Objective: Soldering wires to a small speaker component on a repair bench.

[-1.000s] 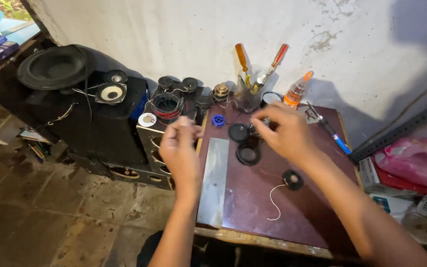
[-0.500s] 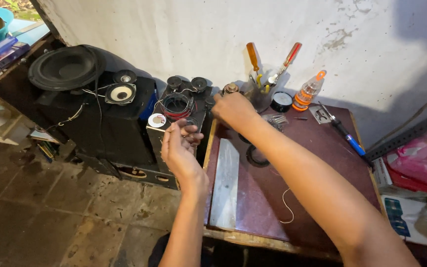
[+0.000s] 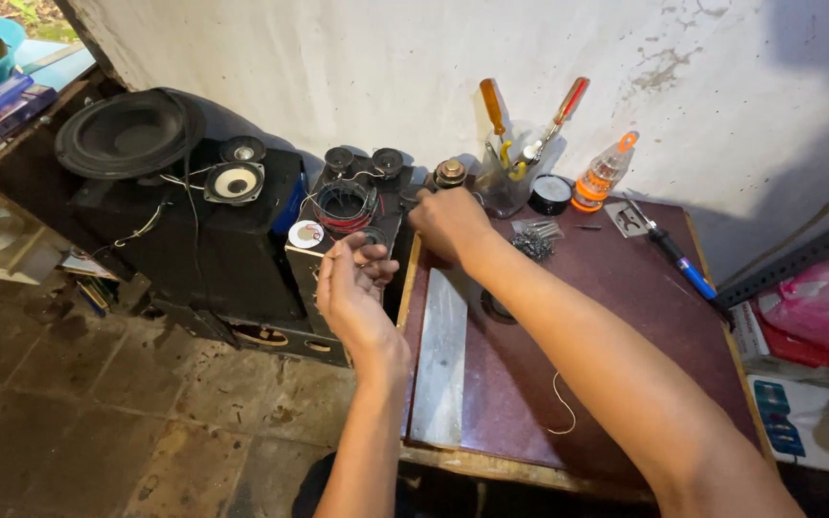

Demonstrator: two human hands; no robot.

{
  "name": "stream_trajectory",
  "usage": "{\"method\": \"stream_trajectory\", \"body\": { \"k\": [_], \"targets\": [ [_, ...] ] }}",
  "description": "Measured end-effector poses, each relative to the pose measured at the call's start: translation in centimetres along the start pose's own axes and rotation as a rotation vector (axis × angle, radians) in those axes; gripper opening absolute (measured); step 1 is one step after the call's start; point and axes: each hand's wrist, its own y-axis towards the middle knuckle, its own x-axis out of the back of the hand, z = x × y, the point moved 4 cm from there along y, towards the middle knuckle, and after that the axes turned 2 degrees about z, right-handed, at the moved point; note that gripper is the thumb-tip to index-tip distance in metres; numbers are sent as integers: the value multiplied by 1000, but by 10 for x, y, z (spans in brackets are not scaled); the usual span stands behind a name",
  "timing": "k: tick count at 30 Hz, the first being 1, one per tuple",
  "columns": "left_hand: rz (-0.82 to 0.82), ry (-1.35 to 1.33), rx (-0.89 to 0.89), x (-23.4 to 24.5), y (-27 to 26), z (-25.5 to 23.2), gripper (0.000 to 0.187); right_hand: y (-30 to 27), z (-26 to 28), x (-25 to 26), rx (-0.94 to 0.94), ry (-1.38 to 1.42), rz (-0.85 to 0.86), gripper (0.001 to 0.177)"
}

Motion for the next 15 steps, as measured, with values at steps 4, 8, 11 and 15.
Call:
{"method": "stream_trajectory", "body": {
  "k": [4, 8, 11, 15],
  "targets": [
    [-3, -6, 6, -1, -2, -3, 26, -3, -3, 2, -24, 15, -23, 11],
    [-3, 5, 9, 0, -1, -2, 26, -10, -24, 13, -117, 176, -32, 14],
    [-14, 0, 16, 0, -2, -3, 26, -30, -45, 73, -227, 404, -21, 18],
    [-13, -4, 21, -1, -4, -3, 25, -76, -83, 132, -392, 683, -94, 13]
  ]
}}
